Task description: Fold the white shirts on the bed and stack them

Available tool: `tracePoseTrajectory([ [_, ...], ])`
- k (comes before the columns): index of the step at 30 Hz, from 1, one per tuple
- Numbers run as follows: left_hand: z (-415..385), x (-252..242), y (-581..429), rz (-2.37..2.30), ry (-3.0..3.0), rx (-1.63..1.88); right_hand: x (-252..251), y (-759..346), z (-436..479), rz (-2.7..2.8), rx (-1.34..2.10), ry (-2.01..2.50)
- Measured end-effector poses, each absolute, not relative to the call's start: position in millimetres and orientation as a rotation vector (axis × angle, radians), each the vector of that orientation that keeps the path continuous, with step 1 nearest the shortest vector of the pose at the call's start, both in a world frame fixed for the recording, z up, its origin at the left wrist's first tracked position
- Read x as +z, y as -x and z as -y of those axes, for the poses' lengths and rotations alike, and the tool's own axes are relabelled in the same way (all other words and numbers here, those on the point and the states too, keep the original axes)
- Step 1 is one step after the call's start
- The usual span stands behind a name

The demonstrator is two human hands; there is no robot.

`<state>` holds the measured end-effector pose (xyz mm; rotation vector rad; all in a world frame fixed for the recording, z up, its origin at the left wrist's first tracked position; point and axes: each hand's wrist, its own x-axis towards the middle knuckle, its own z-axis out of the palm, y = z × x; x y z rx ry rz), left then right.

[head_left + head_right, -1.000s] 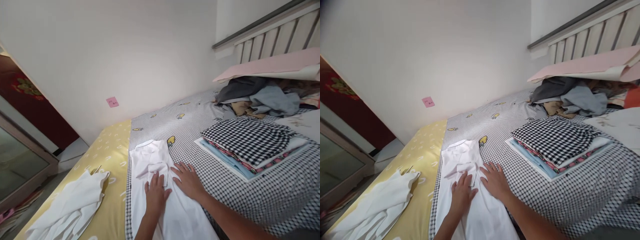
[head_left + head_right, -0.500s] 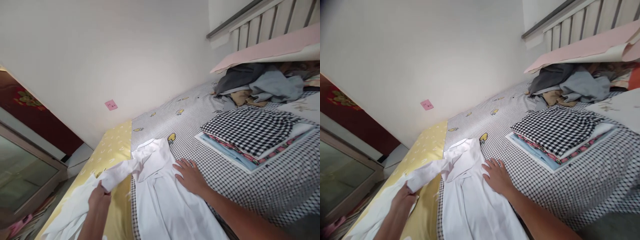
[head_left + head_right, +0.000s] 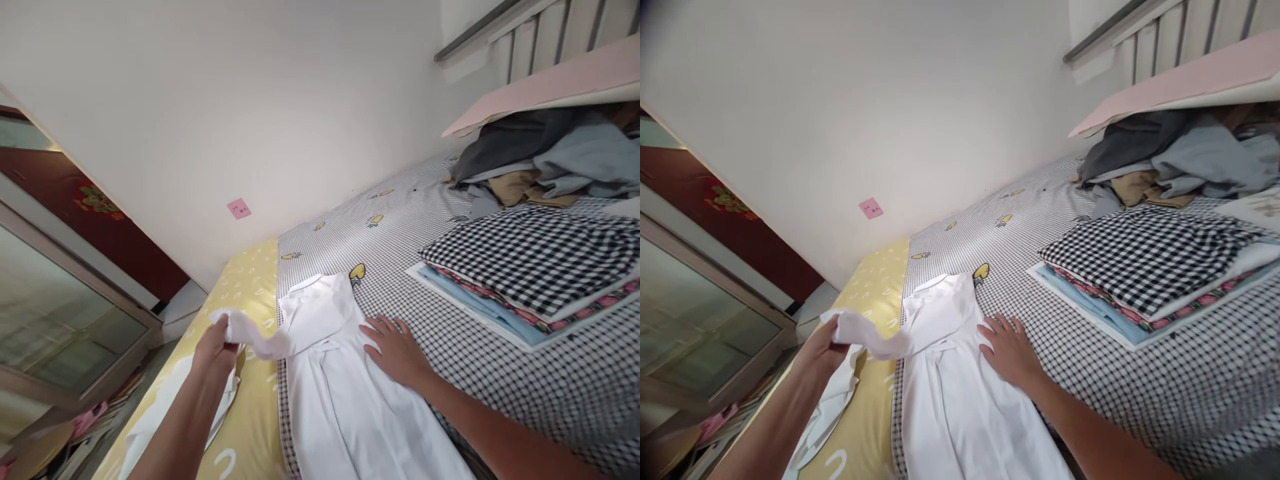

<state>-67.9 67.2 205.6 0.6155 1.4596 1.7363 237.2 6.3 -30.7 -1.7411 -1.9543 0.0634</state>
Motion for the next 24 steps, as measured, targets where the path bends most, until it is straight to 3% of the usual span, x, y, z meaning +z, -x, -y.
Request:
tracePoseTrajectory([
  [10, -85, 233, -61, -1.204, -0.719, 1.465, -31, -237, -6, 1.912, 0.059, 1.700],
  [24, -72, 117, -11, -1.802, -1.137, 1.115, -23, -237, -4, 1.926, 0.131, 1.754],
])
